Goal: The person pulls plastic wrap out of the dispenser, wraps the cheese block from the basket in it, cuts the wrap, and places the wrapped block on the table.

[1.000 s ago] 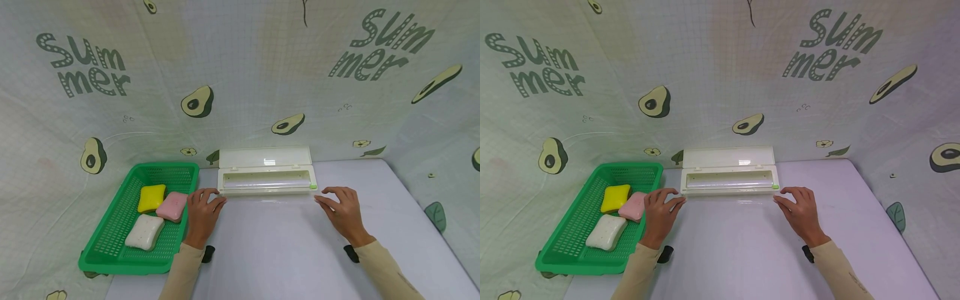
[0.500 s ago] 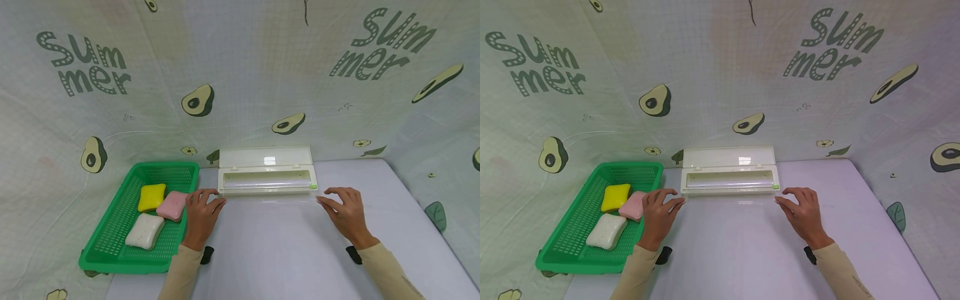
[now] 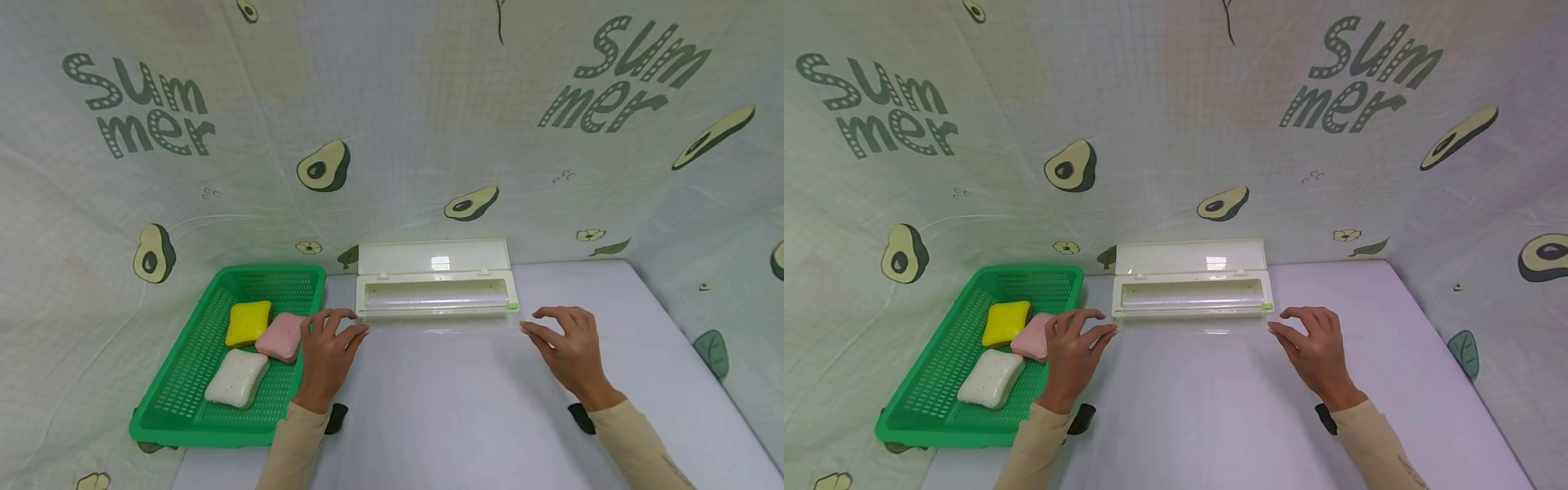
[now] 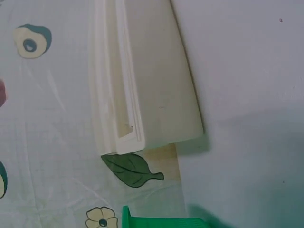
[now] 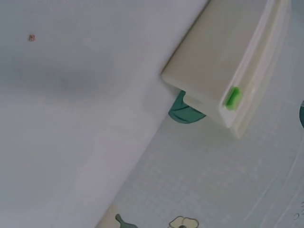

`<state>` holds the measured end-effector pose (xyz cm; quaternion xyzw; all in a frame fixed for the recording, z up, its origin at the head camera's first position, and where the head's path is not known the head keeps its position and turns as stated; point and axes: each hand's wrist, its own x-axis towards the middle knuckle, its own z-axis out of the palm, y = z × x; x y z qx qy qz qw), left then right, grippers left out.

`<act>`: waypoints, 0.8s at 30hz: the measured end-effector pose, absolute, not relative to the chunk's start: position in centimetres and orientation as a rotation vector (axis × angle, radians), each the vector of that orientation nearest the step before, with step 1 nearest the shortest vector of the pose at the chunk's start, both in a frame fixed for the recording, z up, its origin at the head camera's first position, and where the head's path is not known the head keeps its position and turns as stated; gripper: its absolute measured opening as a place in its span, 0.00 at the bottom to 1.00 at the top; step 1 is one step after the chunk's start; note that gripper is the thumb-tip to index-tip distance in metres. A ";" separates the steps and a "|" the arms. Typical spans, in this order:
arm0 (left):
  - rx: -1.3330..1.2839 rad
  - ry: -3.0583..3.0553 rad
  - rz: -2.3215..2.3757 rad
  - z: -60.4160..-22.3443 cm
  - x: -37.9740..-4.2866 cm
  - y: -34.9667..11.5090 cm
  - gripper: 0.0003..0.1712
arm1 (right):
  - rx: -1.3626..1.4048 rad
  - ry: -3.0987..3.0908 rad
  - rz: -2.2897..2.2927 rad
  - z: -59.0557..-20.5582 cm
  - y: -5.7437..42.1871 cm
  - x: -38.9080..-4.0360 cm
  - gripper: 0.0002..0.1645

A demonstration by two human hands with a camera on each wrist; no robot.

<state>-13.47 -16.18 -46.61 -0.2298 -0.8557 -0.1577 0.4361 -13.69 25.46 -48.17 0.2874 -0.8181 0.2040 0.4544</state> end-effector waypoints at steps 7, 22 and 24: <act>-0.578 -2.135 -0.372 -46.0 -13.1 -16.3 0.12 | 0.716 -2.010 0.501 -47.8 25.5 -13.4 0.32; -0.600 -2.145 -0.359 -44.9 -12.3 -16.4 0.11 | 0.728 -1.987 0.479 -46.9 25.7 -12.9 0.32; -0.602 -2.145 -0.361 -44.8 -12.3 -16.5 0.11 | 0.727 -1.981 0.479 -46.9 25.7 -12.9 0.32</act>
